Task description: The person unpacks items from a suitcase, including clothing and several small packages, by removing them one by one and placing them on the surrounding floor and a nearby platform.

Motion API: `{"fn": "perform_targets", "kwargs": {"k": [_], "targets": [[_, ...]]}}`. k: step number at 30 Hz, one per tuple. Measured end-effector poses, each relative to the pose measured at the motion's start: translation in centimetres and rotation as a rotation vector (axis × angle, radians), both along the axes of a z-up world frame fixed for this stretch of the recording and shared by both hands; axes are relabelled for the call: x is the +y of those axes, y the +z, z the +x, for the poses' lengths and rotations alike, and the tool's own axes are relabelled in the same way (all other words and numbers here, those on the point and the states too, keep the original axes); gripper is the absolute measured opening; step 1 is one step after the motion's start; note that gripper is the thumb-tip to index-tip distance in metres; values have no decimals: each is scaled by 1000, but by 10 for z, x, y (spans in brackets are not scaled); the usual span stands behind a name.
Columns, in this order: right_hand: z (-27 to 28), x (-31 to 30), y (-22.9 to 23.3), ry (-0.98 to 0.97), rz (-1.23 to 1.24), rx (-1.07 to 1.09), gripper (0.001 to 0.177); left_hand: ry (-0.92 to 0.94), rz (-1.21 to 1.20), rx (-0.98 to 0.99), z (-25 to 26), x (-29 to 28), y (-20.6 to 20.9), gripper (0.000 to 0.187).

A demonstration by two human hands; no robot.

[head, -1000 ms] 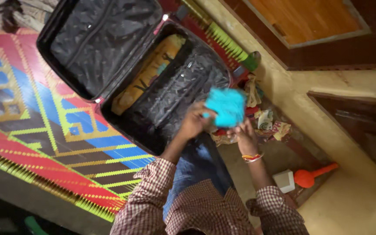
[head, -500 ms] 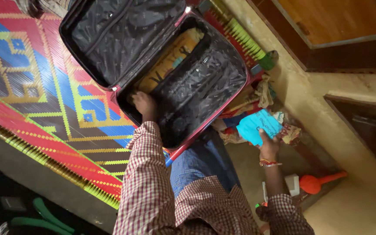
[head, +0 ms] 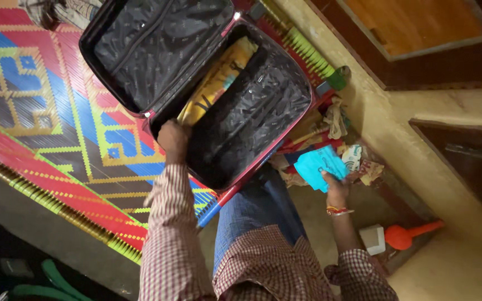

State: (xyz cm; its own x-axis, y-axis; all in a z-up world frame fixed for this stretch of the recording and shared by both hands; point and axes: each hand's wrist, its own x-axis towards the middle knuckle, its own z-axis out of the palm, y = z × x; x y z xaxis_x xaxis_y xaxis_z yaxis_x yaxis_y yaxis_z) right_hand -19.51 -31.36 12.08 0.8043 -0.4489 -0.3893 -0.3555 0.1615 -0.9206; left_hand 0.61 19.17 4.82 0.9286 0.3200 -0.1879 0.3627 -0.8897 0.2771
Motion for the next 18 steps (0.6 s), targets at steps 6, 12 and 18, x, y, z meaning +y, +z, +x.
{"fn": "perform_targets", "kwargs": {"k": [6,12,18], "targets": [[27,20,61,26,590,-57,51,-172,-189,-188,-58,-53,116,40],[50,62,85,214,1035,63,55,-134,-1113,-7,-156,-163,194,23],[41,43,59,362,1026,81,46,-696,-925,36,-192,-230,204,23]]}}
